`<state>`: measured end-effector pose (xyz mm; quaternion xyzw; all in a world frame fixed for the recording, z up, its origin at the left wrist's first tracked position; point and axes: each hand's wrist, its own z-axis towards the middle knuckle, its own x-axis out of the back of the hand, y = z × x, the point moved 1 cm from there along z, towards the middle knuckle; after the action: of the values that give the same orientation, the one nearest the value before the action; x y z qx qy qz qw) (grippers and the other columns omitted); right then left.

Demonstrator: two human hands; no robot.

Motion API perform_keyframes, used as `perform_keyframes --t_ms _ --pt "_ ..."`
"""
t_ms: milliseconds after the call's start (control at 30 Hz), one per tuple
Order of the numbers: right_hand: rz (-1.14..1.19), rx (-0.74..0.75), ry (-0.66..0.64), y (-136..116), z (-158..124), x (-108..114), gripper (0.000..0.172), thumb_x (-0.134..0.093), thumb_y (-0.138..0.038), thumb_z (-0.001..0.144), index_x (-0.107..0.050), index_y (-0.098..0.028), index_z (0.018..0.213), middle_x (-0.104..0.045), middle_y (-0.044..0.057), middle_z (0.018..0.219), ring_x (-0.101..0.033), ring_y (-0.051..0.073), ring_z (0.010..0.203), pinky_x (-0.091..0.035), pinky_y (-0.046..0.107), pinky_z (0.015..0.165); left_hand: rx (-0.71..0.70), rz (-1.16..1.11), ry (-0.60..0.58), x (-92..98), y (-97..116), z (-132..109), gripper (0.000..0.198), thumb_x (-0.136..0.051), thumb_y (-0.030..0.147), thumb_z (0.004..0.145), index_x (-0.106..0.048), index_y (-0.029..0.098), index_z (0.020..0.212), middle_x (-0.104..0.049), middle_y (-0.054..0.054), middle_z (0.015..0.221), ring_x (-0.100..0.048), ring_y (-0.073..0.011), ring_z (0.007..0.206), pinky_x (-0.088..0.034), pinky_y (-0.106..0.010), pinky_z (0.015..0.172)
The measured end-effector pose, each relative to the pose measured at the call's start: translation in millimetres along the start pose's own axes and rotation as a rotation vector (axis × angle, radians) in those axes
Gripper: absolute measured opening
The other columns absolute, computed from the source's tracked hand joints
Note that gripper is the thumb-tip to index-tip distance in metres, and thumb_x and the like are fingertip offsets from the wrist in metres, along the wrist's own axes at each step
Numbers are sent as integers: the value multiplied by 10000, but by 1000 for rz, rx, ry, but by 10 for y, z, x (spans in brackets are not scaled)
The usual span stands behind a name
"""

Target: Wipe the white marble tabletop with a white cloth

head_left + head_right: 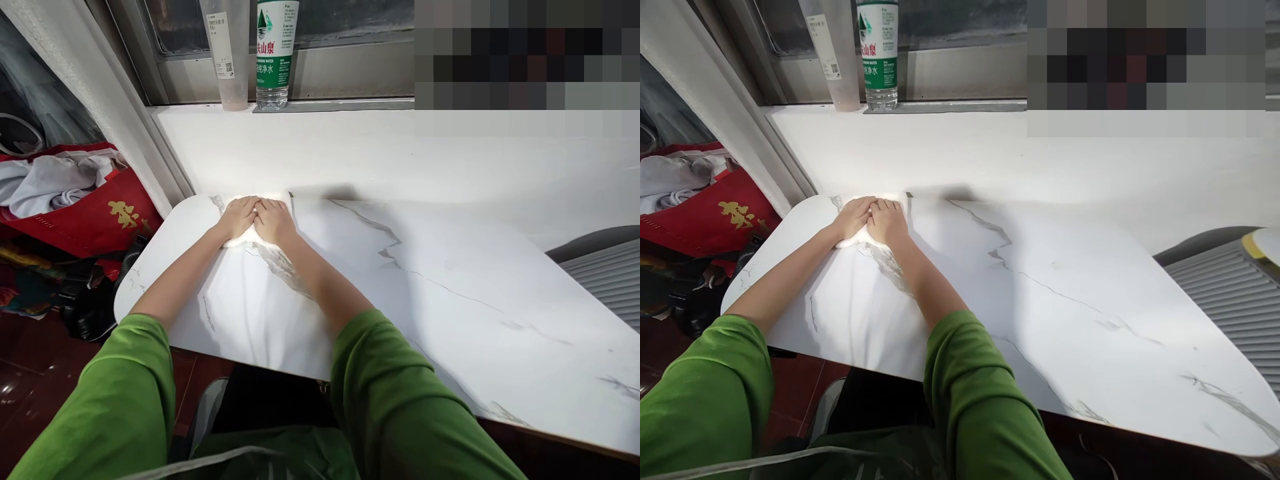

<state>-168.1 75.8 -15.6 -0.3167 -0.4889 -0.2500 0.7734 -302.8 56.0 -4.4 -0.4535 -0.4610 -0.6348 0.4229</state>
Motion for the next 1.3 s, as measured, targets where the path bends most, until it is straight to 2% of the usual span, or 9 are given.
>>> perform_keyframes --t_ms 200,367,533,633,700,800,900,1100,1300 --pt "-18 106 54 -73 -652 144 453 -383 -182 933 -588 -28 1306 -596 210 1366 -504 316 1253 -319 446 1103 -28 27 -27 -13 433 -500 550 -289 266 974 -396 102 1487 -432 -144 1562 -365 -269 1459 -233 -477 1216" --pt "-11 164 87 -214 -1449 342 502 -346 -207 937 -584 -2 1329 -586 231 1387 -491 337 1304 -325 508 1134 -79 39 -54 -20 968 -1131 579 -280 268 974 -370 52 1503 -401 -194 1575 -331 -308 1486 -196 -529 1230" --pt "24 205 116 -389 -2242 532 545 -391 -238 901 -590 -53 1374 -567 224 1421 -457 335 1375 -319 527 1180 -136 43 56 -89 1486 -1789 563 -280 278 983 -389 105 1508 -456 -177 1543 -342 -318 1485 -181 -552 1242" --pt "40 210 116 -432 -2396 594 559 -405 -211 882 -582 -75 1394 -569 202 1427 -452 319 1384 -326 507 1191 -157 47 76 -112 1607 -1937 565 -278 265 981 -395 76 1500 -463 -190 1534 -342 -328 1483 -197 -570 1236" --pt "41 227 106 -404 -2322 593 569 -408 -201 872 -568 -57 1399 -574 202 1421 -464 326 1366 -330 511 1187 -152 38 60 -106 1581 -1890 565 -279 259 977 -396 71 1497 -464 -187 1535 -351 -326 1479 -210 -570 1232" --pt "48 291 105 -275 -1998 518 562 -412 -203 867 -562 -11 1372 -584 220 1393 -495 346 1312 -346 534 1158 -102 24 24 -87 1415 -1635 568 -293 254 970 -388 55 1493 -459 -187 1538 -361 -319 1474 -215 -557 1233" --pt "65 306 110 -90 -1512 381 510 -406 -178 874 -581 -24 1327 -614 211 1338 -526 328 1251 -380 516 1117 -34 38 -4 -73 1162 -1236 555 -316 236 961 -389 54 1480 -453 -183 1543 -364 -304 1471 -223 -535 1231" --pt "57 201 65 234 -556 144 428 -409 -134 887 -609 -87 1262 -630 176 1305 -531 283 1230 -370 436 1103 66 27 3 -58 669 -383 489 -316 185 966 -419 112 1438 -493 -141 1512 -406 -247 1436 -239 -487 1226" --pt "22 115 64 511 -73 46 412 -401 -130 899 -620 -113 1248 -632 161 1328 -541 276 1231 -358 409 1092 27 20 29 -108 427 174 449 -318 183 967 -452 162 1394 -531 -110 1472 -452 -223 1389 -284 -439 1199"
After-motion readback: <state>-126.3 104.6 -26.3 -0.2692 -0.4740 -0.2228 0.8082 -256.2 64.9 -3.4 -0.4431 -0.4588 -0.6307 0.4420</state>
